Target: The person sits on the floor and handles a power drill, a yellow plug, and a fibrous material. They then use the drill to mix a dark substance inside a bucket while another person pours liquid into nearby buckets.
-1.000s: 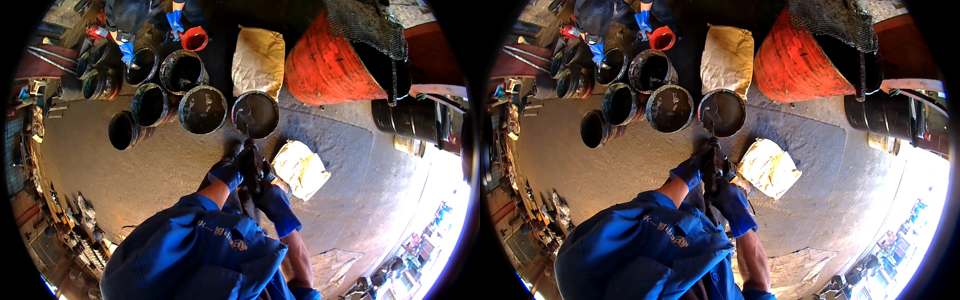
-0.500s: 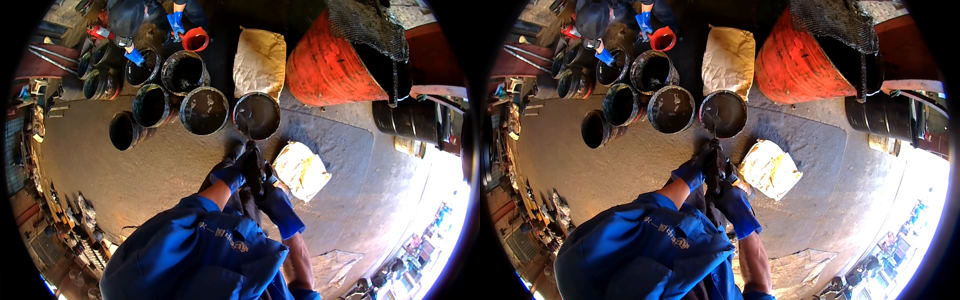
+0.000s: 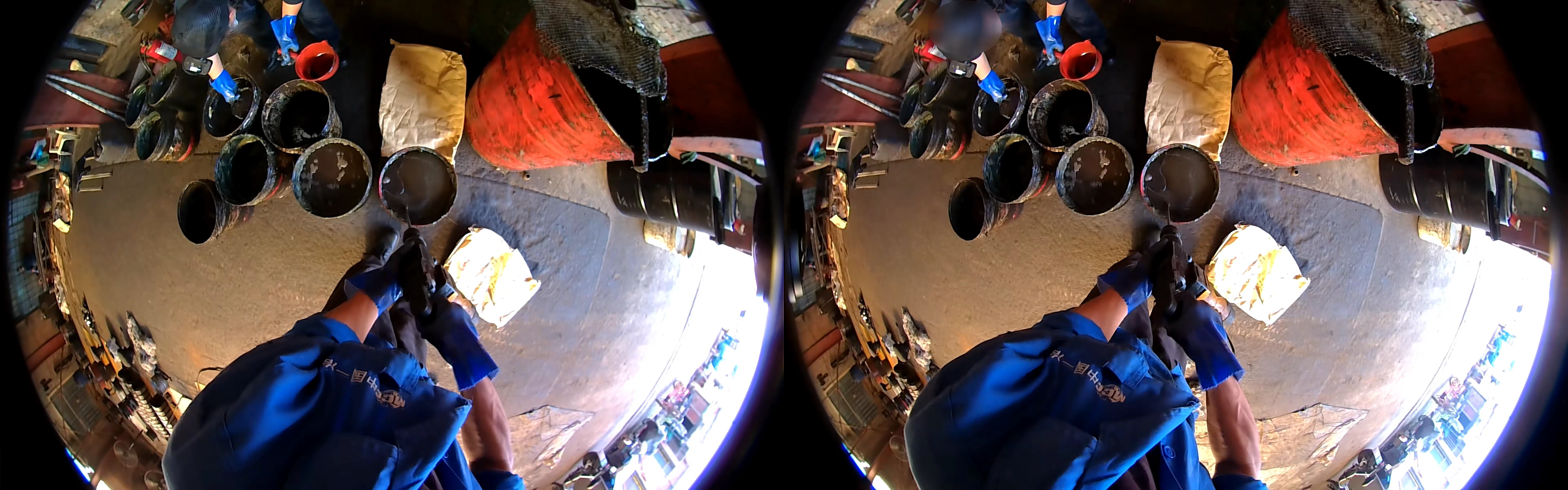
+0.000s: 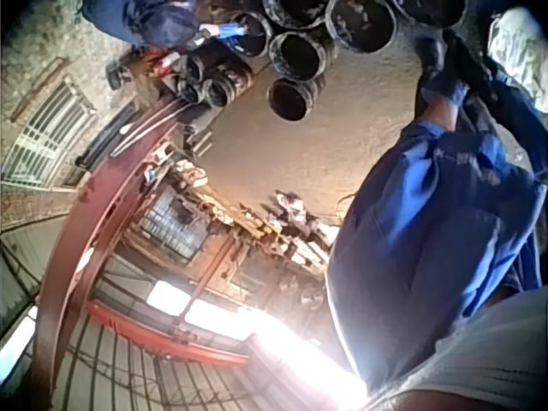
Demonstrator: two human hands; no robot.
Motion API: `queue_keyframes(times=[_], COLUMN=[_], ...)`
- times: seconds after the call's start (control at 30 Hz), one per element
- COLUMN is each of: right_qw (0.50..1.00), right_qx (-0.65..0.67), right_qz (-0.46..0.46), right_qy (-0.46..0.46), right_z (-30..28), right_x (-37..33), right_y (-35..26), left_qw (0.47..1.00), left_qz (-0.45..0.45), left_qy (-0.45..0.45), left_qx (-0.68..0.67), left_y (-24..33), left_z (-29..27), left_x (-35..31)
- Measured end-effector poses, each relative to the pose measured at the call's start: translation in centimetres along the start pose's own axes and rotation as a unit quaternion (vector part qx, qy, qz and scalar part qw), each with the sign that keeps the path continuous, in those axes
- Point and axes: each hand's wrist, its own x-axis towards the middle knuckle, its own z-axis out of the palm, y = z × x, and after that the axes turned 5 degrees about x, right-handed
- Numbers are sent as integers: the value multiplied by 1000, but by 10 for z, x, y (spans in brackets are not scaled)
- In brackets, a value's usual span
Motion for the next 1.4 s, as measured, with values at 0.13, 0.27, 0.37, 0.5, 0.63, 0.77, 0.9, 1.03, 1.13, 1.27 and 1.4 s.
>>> queue_keyframes(times=[0.13, 0.27, 0.37, 0.5, 0.63, 0.77, 0.9, 1.03, 1.13, 1.27, 1.4], right_qw=[999, 999, 1000, 1000, 1000, 998, 1000, 999, 998, 997, 998], right_qx=[-8, -20, -14, -12, -6, 11, -11, -25, -51, -27, -37], right_qz=[29, 38, -8, -1, 13, 45, -19, 41, 48, 72, 48], right_qy=[-11, -17, -5, 12, -7, -39, 4, -14, -2, -22, -30], right_z=[-2, -1, 3, -1, -5, -9, -6, -10, -9, -11, -12], right_x=[-2, -3, -6, -4, -3, 0, -1, 1, 0, -1, 1], right_y=[1, -3, 8, 0, -7, 2, 5, -4, -7, -6, -6], left_qw=[990, 984, 999, 986, 995, 999, 1000, 997, 996, 992, 995], left_qz=[-22, -32, -22, -8, -20, -15, -10, -21, 7, -10, 28], left_qy=[136, -167, -15, 164, -46, 40, -7, 36, -86, -105, 99], left_qx=[7, -50, -42, -39, -89, -18, 3, -57, -23, -64, -10], left_y=[0, -5, -13, -8, -10, -10, -5, -8, -11, -17, -20], left_z=[3, -40, -18, 21, -19, 8, 2, -9, -40, -15, 3], left_x=[1, 10, 1, -5, -1, -2, 5, 11, 20, 15, 12])
